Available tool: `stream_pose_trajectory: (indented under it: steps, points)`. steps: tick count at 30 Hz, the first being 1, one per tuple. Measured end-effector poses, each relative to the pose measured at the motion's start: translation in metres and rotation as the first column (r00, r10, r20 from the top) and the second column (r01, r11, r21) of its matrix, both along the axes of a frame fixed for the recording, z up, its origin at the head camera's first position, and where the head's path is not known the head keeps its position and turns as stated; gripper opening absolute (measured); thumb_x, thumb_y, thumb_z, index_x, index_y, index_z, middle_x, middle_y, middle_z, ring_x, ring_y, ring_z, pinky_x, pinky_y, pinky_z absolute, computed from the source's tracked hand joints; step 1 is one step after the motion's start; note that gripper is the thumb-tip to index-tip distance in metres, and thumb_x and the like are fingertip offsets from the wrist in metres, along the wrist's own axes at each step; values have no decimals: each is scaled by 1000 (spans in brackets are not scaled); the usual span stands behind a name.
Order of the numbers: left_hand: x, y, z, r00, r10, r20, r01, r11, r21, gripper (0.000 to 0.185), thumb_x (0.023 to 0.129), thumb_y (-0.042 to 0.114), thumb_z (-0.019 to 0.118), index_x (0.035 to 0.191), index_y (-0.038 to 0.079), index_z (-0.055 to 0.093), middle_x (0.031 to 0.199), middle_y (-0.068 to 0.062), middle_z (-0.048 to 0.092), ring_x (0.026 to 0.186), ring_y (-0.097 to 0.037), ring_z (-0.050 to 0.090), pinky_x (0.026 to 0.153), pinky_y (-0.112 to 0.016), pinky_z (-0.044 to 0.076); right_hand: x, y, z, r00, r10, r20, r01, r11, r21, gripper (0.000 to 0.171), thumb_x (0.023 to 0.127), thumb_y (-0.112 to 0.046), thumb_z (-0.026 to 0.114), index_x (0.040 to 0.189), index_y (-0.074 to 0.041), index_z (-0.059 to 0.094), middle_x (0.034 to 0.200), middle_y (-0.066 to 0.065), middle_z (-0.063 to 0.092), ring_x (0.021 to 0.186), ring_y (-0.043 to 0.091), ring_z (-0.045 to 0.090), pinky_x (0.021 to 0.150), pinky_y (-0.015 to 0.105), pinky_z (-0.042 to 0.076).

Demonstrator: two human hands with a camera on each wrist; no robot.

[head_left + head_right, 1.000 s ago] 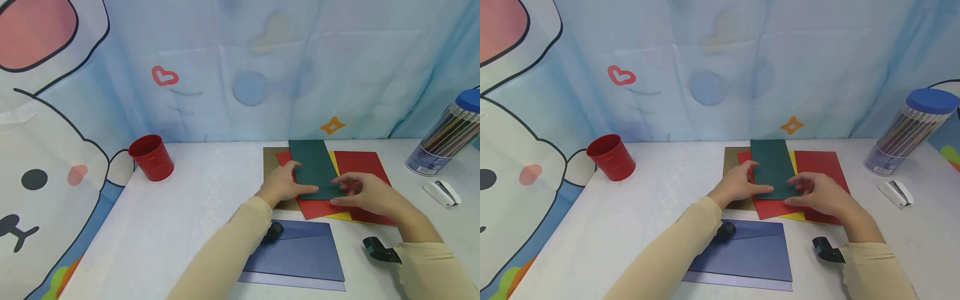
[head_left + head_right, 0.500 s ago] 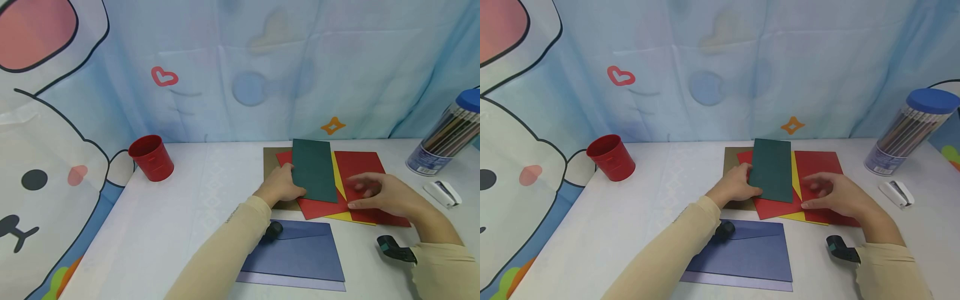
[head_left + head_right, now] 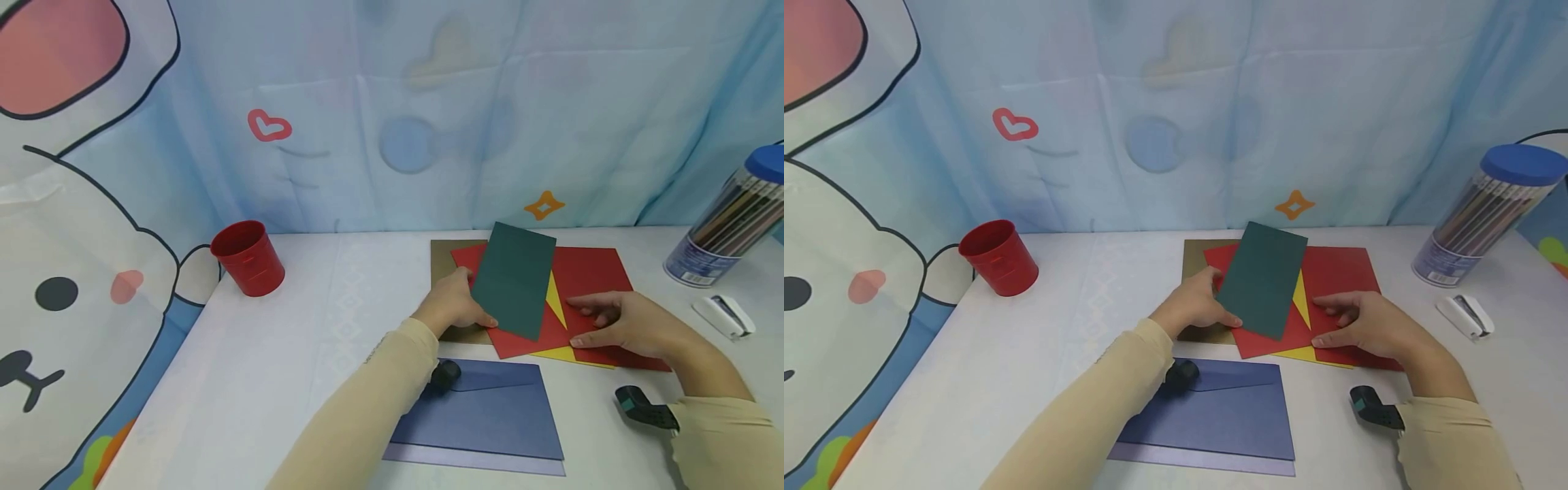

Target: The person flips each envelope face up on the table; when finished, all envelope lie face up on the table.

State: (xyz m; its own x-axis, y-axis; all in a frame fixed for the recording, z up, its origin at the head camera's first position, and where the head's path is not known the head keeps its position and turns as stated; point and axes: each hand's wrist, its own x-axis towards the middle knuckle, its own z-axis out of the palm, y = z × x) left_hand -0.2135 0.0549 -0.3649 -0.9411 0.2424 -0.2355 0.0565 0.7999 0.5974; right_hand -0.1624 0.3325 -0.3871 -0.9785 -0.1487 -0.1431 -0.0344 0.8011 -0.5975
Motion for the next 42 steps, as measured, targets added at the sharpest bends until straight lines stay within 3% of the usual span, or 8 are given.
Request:
stream_pose_trajectory:
  steps: [8,11,14,21,26,29,34,42]
  points:
    - [-6,-17,-2,991,-134,-3,133,982,133,94,80,30,86,157,32,33,146,2,50,129,-16,50,101,-39,44,0,0,0,1000,2,-2,-2,1000,7,92,74,-43,89,142,7,51,114,17,57,92,27,52,67,30,49]
    - [-6,-29,2,986,-165,12,162,977,141,85,82,30,86,154,30,41,113,1,62,99,-11,58,84,-32,46,0,0,0,1000,-3,-3,3,1000,16,92,74,-44,89,142,6,51,113,17,57,92,28,52,67,31,50]
    - [-4,-45,6,983,-178,51,167,972,167,80,82,29,86,151,28,47,82,2,48,69,-12,46,67,-32,39,-1,-2,0,1000,-11,2,11,1000,24,94,73,-44,89,143,5,50,112,16,57,93,28,51,66,32,51]
    - [12,-85,11,970,-217,113,184,953,242,81,81,24,87,150,33,46,112,6,62,104,-11,57,86,-37,47,-3,-4,0,999,-23,25,23,999,31,95,73,-42,90,144,5,49,111,17,58,92,29,50,67,33,50]
    - [29,-101,13,960,-264,94,224,924,311,80,82,17,86,150,30,47,82,6,58,72,-10,48,71,-31,40,-2,-3,1,1000,-14,28,13,999,33,95,73,-42,90,145,5,48,113,18,59,92,28,51,66,32,50]
    - [41,-106,13,951,-304,61,272,914,302,78,83,16,85,151,26,47,73,5,54,63,-11,40,68,-30,37,-1,-4,3,999,6,35,-8,999,37,97,73,-44,89,144,6,47,112,16,60,91,27,51,65,32,50]
    - [58,-110,8,934,-356,25,344,917,202,78,84,22,84,152,26,45,90,6,59,75,-8,51,71,-28,43,-2,-11,6,999,38,-6,-38,998,50,90,79,-49,84,143,5,51,113,18,63,90,26,53,64,31,49]
    - [67,-114,0,913,-408,12,401,902,163,75,85,21,80,151,24,45,93,7,62,71,-7,60,67,-26,49,-3,-38,3,989,89,-117,-90,996,3,75,85,-46,80,142,-3,57,107,13,57,90,26,52,66,31,49]
